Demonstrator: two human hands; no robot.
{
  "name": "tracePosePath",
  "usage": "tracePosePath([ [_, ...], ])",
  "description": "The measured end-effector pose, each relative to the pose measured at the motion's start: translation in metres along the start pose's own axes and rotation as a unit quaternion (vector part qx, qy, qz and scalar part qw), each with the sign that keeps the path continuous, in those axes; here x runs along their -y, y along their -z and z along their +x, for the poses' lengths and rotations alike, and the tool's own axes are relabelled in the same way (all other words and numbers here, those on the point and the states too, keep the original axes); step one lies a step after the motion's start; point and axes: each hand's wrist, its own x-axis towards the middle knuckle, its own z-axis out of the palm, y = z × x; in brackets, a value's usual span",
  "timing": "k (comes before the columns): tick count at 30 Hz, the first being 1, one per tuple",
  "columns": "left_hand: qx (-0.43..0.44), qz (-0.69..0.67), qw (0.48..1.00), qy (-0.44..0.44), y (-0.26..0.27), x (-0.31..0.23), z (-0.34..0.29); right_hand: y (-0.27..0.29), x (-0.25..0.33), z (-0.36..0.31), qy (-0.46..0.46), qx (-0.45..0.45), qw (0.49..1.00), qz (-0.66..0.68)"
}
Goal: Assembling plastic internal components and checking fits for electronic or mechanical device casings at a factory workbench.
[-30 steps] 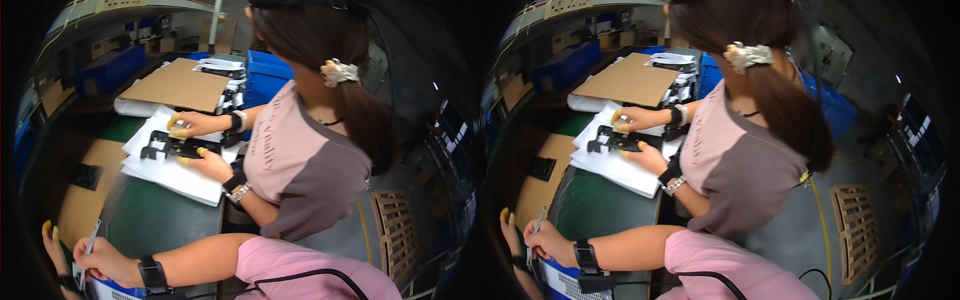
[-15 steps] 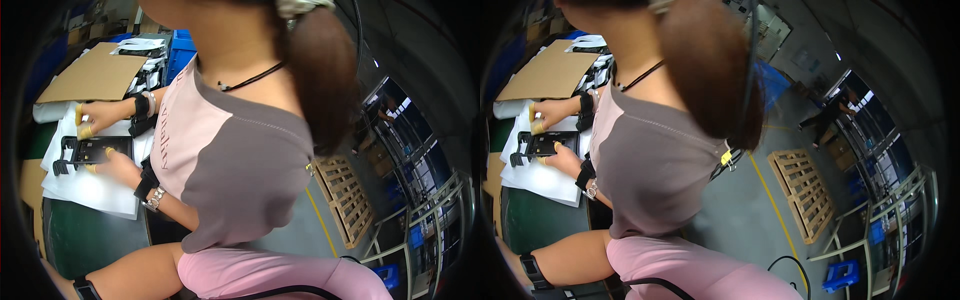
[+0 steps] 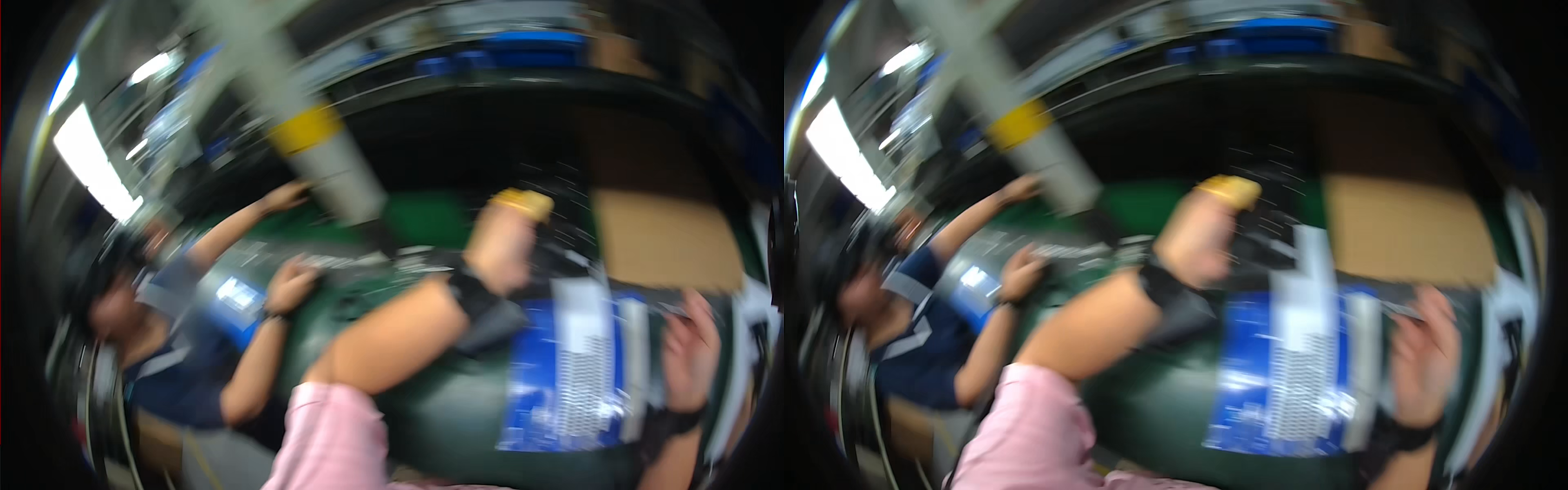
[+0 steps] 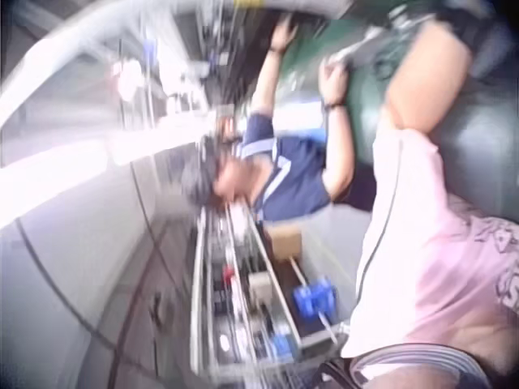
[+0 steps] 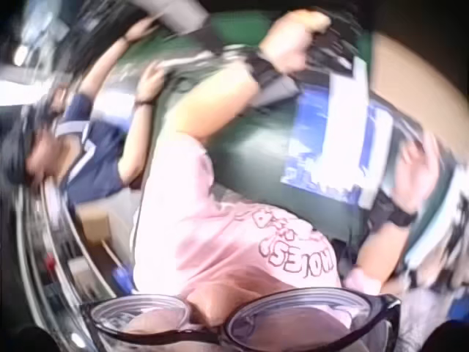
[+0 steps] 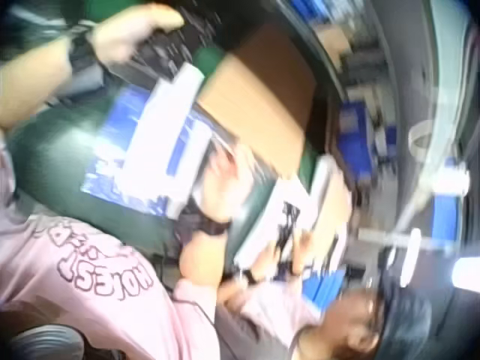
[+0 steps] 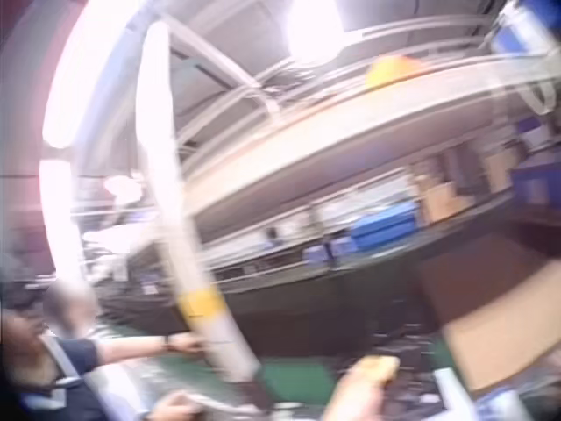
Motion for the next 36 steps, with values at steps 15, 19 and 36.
tracePosePath([
  [15,-0.104,-0.108,0.988,-0.025,0.079,-0.016,-0.155,-0.032,-0.059,0.011,-0.033,-0.011,0.983,-0.182],
  [19,-0.099,-0.142,0.985,-0.017,0.075,-0.018,-0.164,-0.035,-0.063,0.010,-0.016,-0.002,0.983,-0.182],
  [36,-0.115,-0.104,0.988,-0.005,0.057,0.016,-0.149,-0.057,-0.053,0.005,-0.059,0.075,0.951,-0.295],
])
